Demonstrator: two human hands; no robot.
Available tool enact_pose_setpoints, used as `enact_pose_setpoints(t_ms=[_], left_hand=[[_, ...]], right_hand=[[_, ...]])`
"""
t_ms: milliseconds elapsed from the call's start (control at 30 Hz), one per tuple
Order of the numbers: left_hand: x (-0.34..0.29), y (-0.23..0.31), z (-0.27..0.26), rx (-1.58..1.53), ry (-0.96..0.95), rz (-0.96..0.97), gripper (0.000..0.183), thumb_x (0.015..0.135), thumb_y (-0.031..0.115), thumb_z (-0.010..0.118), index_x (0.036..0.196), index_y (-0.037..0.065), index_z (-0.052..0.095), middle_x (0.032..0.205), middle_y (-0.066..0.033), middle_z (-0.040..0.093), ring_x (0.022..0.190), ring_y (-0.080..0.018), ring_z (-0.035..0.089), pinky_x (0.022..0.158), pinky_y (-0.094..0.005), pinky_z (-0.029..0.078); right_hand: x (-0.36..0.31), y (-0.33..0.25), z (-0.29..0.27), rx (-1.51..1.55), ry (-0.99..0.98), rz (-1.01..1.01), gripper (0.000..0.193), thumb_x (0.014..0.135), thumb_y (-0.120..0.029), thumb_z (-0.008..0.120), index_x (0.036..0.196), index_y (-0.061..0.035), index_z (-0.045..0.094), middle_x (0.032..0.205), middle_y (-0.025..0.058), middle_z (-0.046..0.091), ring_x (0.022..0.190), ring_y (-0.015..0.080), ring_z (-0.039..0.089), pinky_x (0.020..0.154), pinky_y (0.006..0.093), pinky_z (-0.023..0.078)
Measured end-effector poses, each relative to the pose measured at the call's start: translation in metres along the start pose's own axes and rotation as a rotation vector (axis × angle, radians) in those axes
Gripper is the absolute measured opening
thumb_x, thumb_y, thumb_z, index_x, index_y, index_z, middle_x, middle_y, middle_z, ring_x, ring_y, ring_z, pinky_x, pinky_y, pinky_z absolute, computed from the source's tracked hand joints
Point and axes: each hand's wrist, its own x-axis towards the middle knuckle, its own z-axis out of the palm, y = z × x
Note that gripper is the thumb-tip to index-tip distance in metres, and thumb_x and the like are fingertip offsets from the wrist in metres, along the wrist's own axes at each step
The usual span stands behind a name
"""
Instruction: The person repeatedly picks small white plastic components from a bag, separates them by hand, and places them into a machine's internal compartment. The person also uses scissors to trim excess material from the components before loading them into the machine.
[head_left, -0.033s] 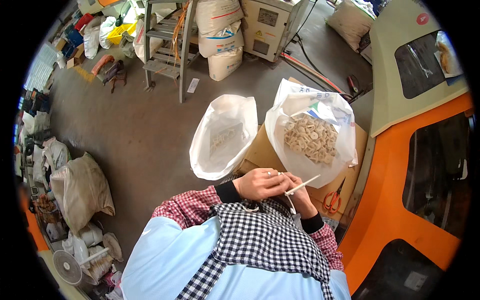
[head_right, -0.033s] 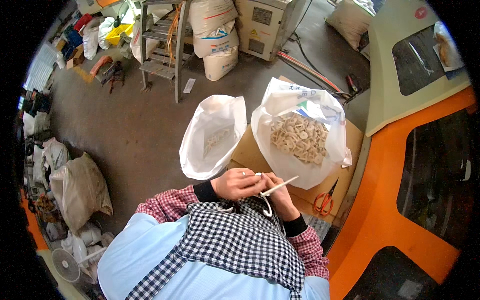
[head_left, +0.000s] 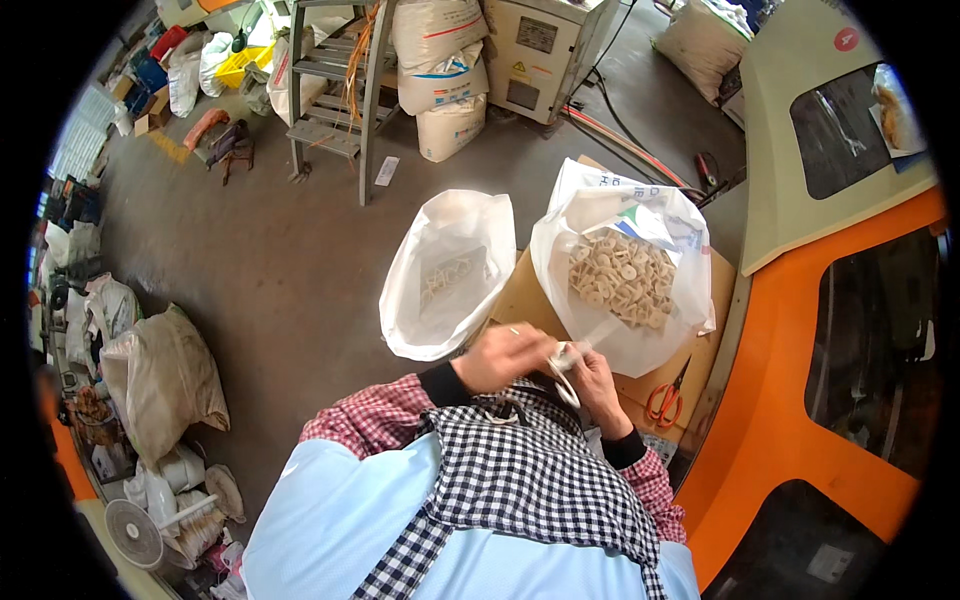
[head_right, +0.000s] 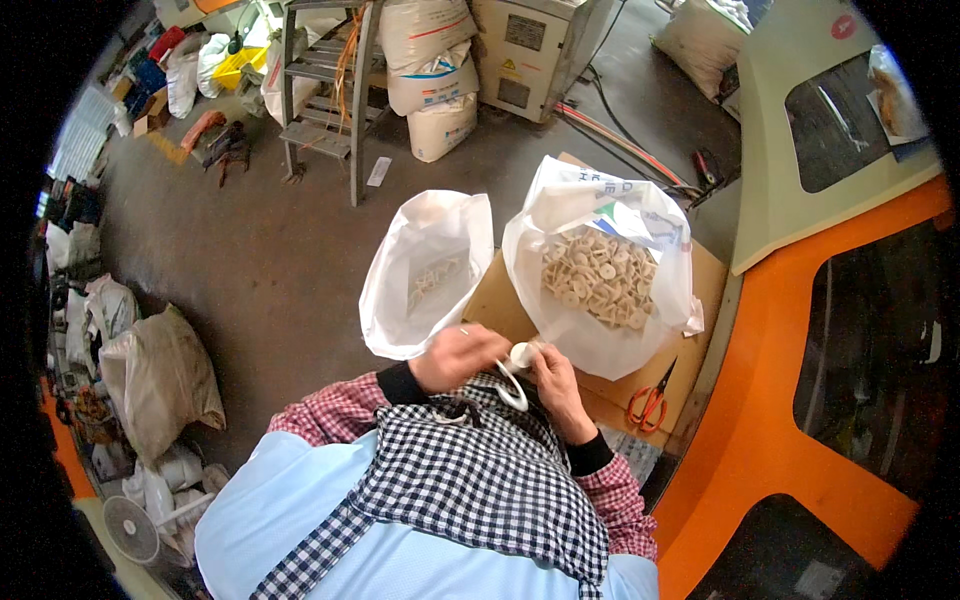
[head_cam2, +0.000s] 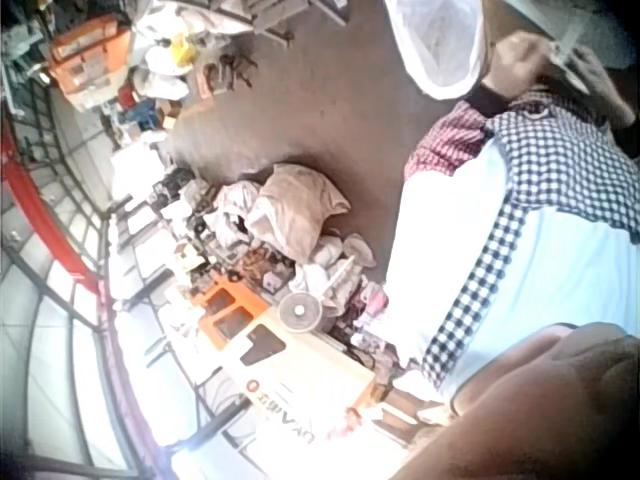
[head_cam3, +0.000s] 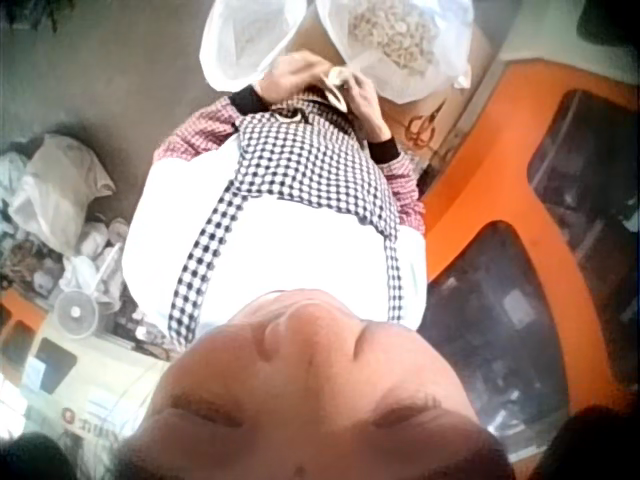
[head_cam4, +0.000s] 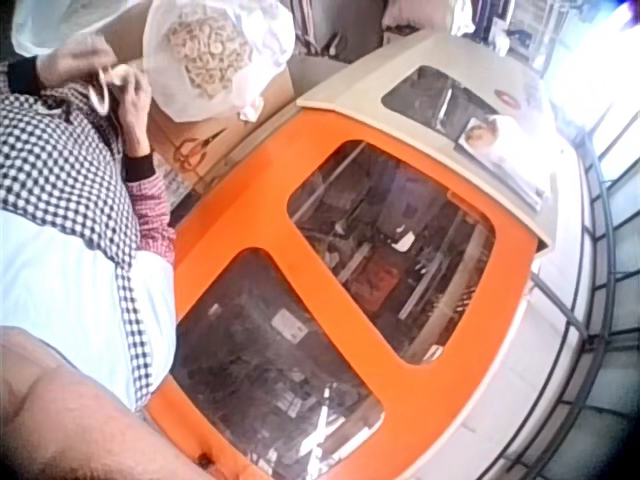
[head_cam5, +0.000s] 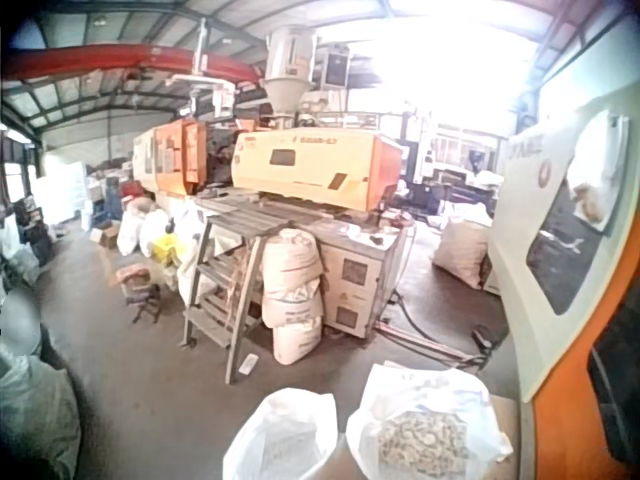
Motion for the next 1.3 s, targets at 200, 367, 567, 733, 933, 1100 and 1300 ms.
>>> enact_pose_setpoints(t_ms=[200, 367, 567, 733, 933, 1100, 1300], left_hand=[[-0.096, -0.075, -0.038, 0.521, 0.052, -0.677, 0.016, 0.082, 0.008, 0.052, 0.097, 0.006, 0.056, 0.087, -0.0158, 0.057, 0.071, -0.0336, 0.058, 0.059, -0.0404, 0.047], [-0.138, -0.087, -0.044, 0.572, -0.083, -0.977, 0.055, 0.077, 0.013, 0.063, 0.125, 0.003, 0.039, 0.114, -0.0212, 0.044, 0.091, -0.0395, 0.054, 0.074, -0.0419, 0.048], [-0.115, -0.069, -0.008, 0.458, -0.236, -0.917, 0.037, 0.081, 0.012, 0.057, 0.115, 0.003, 0.047, 0.109, -0.0215, 0.046, 0.091, -0.0404, 0.054, 0.073, -0.0429, 0.047], [-0.072, -0.041, 0.007, 0.285, -0.308, -0.699, 0.024, 0.083, 0.008, 0.053, 0.106, 0.002, 0.053, 0.1, -0.0217, 0.051, 0.085, -0.0401, 0.053, 0.07, -0.0445, 0.044], [-0.018, -0.007, 0.054, 0.007, -0.492, -0.27, 0.022, 0.079, 0.006, 0.057, 0.101, 0.005, 0.055, 0.091, -0.017, 0.055, 0.082, -0.0346, 0.056, 0.067, -0.0392, 0.046], [0.047, 0.057, 0.123, -0.263, -0.77, 0.064, 0.023, 0.077, 0.008, 0.06, 0.099, 0.005, 0.057, 0.091, -0.0148, 0.056, 0.079, -0.0321, 0.057, 0.065, -0.0377, 0.047], [0.096, 0.222, 0.217, -0.706, -1.127, 0.768, 0.033, 0.078, 0.011, 0.062, 0.108, 0.001, 0.054, 0.098, -0.0149, 0.054, 0.09, -0.0339, 0.053, 0.076, -0.0389, 0.046]], right_hand=[[0.003, -0.018, -0.019, -0.346, 0.315, -0.2, 0.026, 0.093, -0.02, 0.047, 0.082, 0.0027, 0.053, 0.069, 0.009, 0.049, 0.066, 0.0164, 0.049, 0.06, 0.0296, 0.039], [0.043, -0.026, -0.045, -0.496, 0.565, -0.377, 0.027, 0.09, -0.021, 0.049, 0.08, 0.0028, 0.054, 0.068, 0.0163, 0.051, 0.064, 0.0299, 0.05, 0.059, 0.0367, 0.038], [0.144, 0.024, -0.115, -0.297, 0.686, -0.089, 0.036, 0.092, -0.03, 0.047, 0.086, 0.0034, 0.06, 0.073, 0.0091, 0.062, 0.064, 0.016, 0.062, 0.057, 0.0298, 0.046], [0.101, -0.048, -0.086, -0.336, 0.529, -0.131, 0.027, 0.084, -0.025, 0.055, 0.092, 0.0001, 0.06, 0.081, 0.0143, 0.064, 0.071, 0.0229, 0.062, 0.065, 0.0352, 0.049], [-0.016, -0.014, -0.049, -0.038, 0.64, -0.318, 0.022, 0.09, -0.02, 0.049, 0.09, 0.001, 0.057, 0.065, 0.0092, 0.06, 0.05, 0.0171, 0.06, 0.051, 0.0283, 0.048], [-0.146, 0.024, -0.031, 0.022, 0.917, -0.121, 0.024, 0.093, -0.017, 0.036, 0.1, -0.0022, 0.054, 0.062, 0.0085, 0.058, 0.048, 0.0169, 0.058, 0.048, 0.0289, 0.046], [-0.268, 0.107, 0.004, 0.163, 1.178, 0.068, 0.018, 0.088, -0.012, 0.043, 0.096, -0.0041, 0.057, 0.073, 0.0142, 0.059, 0.068, 0.0211, 0.061, 0.059, 0.0348, 0.048]])
